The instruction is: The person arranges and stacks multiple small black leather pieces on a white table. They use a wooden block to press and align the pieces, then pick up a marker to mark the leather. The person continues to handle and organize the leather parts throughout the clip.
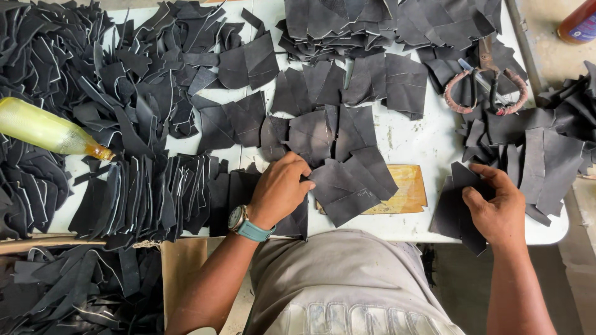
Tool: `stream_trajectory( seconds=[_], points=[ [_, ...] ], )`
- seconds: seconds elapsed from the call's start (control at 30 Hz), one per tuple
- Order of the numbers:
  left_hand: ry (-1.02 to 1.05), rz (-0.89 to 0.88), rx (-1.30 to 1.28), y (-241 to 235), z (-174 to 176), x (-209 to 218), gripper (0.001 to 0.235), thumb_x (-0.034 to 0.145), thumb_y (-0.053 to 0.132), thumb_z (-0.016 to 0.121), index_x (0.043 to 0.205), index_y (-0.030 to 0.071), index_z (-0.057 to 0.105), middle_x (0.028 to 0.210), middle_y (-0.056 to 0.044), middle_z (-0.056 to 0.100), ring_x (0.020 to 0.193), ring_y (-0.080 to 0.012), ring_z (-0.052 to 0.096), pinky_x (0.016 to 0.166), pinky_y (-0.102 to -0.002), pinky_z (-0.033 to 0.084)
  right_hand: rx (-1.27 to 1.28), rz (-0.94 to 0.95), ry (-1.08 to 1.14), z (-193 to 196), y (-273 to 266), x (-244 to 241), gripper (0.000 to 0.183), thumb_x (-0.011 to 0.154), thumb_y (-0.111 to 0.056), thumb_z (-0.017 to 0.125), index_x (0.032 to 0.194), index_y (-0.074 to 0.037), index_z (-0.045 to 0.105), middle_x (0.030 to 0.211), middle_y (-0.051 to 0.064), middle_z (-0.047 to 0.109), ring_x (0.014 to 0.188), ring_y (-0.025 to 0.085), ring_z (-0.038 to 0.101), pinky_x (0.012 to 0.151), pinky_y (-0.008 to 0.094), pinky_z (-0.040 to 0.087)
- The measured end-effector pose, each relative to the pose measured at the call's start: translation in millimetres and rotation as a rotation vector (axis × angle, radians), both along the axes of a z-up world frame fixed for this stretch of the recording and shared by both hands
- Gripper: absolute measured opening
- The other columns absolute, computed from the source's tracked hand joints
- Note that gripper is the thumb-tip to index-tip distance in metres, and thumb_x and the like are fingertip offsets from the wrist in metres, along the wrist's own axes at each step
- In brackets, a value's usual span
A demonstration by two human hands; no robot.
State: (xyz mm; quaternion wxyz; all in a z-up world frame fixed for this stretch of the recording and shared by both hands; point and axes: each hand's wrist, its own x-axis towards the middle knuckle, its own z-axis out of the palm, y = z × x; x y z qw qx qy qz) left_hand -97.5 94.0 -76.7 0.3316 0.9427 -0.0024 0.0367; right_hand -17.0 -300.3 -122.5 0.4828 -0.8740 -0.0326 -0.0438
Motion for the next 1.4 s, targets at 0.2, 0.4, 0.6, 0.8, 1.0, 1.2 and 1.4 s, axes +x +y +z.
stream_trajectory(
  seconds=[0.2,0.4,0.6,0.8,1.0,1.2,1.4],
  points=[
    [-0.037,-0.072,-0.345,-12.8,14.9,7.4,0.018,0.089,0.012,0.075,0.099,-0.002,0.068,0.093,-0.013,0.077,0.088,-0.0252,0.077,0.077,-0.035,0.059,0.079,-0.011,0.032,1.6,1.4,-2.5,0.041,0.092,0.001,0.067,0.132,-0.001,0.066,0.112,0.009,0.069,0.094,0.010,0.063,0.078,0.024,0.052],
    [0.026,-0.090,-0.502,-23.5,23.6,18.9,0.026,0.086,0.007,0.072,0.111,0.002,0.069,0.094,-0.011,0.077,0.083,-0.0170,0.076,0.074,-0.031,0.060,0.026,-0.024,0.019,-2.6,-2.7,-0.8,0.043,0.090,0.000,0.068,0.132,-0.001,0.066,0.109,0.010,0.070,0.090,0.010,0.062,0.076,0.025,0.051],
    [0.046,-0.030,-0.733,24.2,-39.1,52.2,0.011,0.087,-0.007,0.067,0.096,-0.005,0.070,0.094,-0.011,0.073,0.084,-0.0148,0.073,0.078,-0.030,0.063,-0.002,-0.078,0.076,5.1,-1.0,-1.7,0.045,0.086,-0.005,0.070,0.131,-0.005,0.067,0.108,0.006,0.071,0.074,0.009,0.058,0.068,0.026,0.049],
    [0.003,-0.056,-0.894,47.5,-83.6,53.8,0.008,0.087,-0.010,0.070,0.093,-0.004,0.069,0.097,-0.012,0.074,0.087,-0.0156,0.073,0.081,-0.031,0.063,-0.062,-0.086,0.105,13.3,-0.5,-2.2,0.047,0.084,-0.008,0.071,0.131,-0.010,0.067,0.099,0.006,0.071,0.065,0.012,0.055,0.064,0.028,0.049],
    [0.109,-0.059,-0.973,44.3,-75.6,57.1,0.009,0.088,-0.007,0.071,0.097,-0.006,0.069,0.096,-0.014,0.073,0.083,-0.0188,0.073,0.078,-0.032,0.064,-0.091,-0.078,0.102,16.4,-0.2,-1.9,0.047,0.084,-0.009,0.072,0.131,-0.010,0.067,0.101,0.007,0.071,0.064,0.013,0.059,0.064,0.029,0.051],
    [0.332,-0.083,-0.844,24.2,-63.4,70.6,0.021,0.085,-0.006,0.072,0.105,-0.010,0.070,0.093,-0.015,0.073,0.076,-0.0195,0.074,0.069,-0.029,0.064,-0.146,-0.084,0.113,24.2,7.7,-5.9,0.050,0.084,-0.011,0.073,0.133,-0.011,0.066,0.108,0.010,0.072,0.063,0.018,0.061,0.064,0.033,0.052],
    [0.354,-0.061,-0.889,17.0,-63.1,76.4,0.026,0.085,-0.003,0.074,0.110,-0.010,0.070,0.091,-0.015,0.073,0.077,-0.0181,0.074,0.069,-0.029,0.063,-0.377,-0.020,-0.037,29.1,17.8,-10.8,0.054,0.084,-0.014,0.076,0.137,-0.011,0.065,0.111,0.016,0.071,0.077,0.030,0.066,0.076,0.040,0.054]
  ],
)
